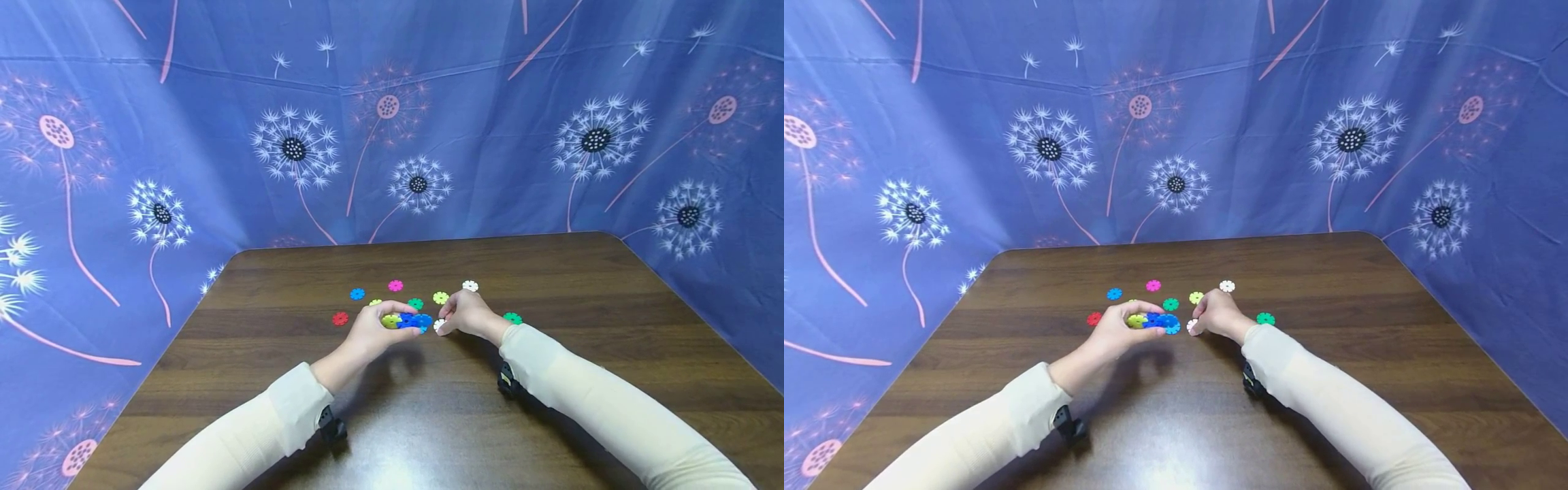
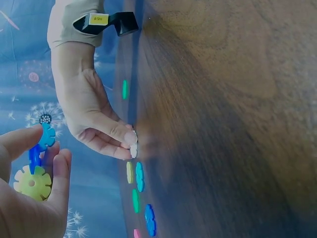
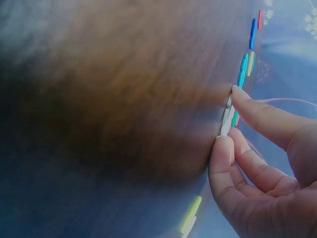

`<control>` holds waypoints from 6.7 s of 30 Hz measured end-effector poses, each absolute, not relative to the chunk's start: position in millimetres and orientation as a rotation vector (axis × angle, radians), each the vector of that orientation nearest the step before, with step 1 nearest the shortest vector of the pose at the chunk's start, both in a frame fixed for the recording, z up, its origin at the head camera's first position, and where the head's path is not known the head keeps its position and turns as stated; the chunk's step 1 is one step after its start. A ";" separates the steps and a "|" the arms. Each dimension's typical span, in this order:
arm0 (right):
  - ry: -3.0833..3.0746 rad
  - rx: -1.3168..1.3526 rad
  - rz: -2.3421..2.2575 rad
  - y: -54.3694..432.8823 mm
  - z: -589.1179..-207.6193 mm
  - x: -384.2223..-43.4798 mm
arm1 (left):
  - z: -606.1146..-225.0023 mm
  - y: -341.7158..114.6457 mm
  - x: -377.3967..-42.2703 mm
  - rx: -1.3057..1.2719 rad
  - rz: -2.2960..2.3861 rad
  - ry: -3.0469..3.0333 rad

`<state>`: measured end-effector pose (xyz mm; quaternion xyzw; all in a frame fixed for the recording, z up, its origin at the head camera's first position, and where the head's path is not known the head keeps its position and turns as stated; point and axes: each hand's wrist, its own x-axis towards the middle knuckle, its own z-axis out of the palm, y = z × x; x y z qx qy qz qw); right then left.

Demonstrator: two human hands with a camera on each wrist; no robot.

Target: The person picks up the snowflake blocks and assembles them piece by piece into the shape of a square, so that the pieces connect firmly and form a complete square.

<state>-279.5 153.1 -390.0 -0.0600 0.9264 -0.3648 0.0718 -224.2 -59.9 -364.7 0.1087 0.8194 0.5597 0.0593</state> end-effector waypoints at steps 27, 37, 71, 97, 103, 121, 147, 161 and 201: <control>2.367 -0.135 -1.497 175.7 -382.9 -275.5 | -370.0 -57.3 -230.5 0.343 1.702 2.496; 2.267 -0.180 -1.562 179.6 -376.7 -272.4 | -368.0 -58.4 -229.3 0.311 1.696 2.493; 1.959 -0.331 -1.512 179.0 -350.4 -264.1 | -375.0 -54.5 -231.6 0.311 1.691 2.471; 1.956 -0.294 -1.731 173.7 -353.0 -256.7 | -373.4 -53.0 -231.6 0.380 1.697 2.486; 1.972 -0.320 -1.743 172.9 -354.2 -253.1 | -373.8 -54.0 -231.6 0.325 1.703 2.519; 2.010 -0.301 -1.844 164.6 -355.1 -244.2 | -367.8 -54.1 -233.2 0.322 1.772 2.539; 1.768 -0.138 -1.984 160.4 -348.5 -237.9 | -367.2 -47.7 -228.6 0.414 1.858 2.502; 1.820 -0.082 -1.952 157.2 -349.5 -233.1 | -369.3 -46.7 -227.7 0.455 1.804 2.529; 1.890 -0.125 -1.892 173.2 -344.6 -239.0 | -373.8 -48.2 -232.9 0.343 1.796 2.506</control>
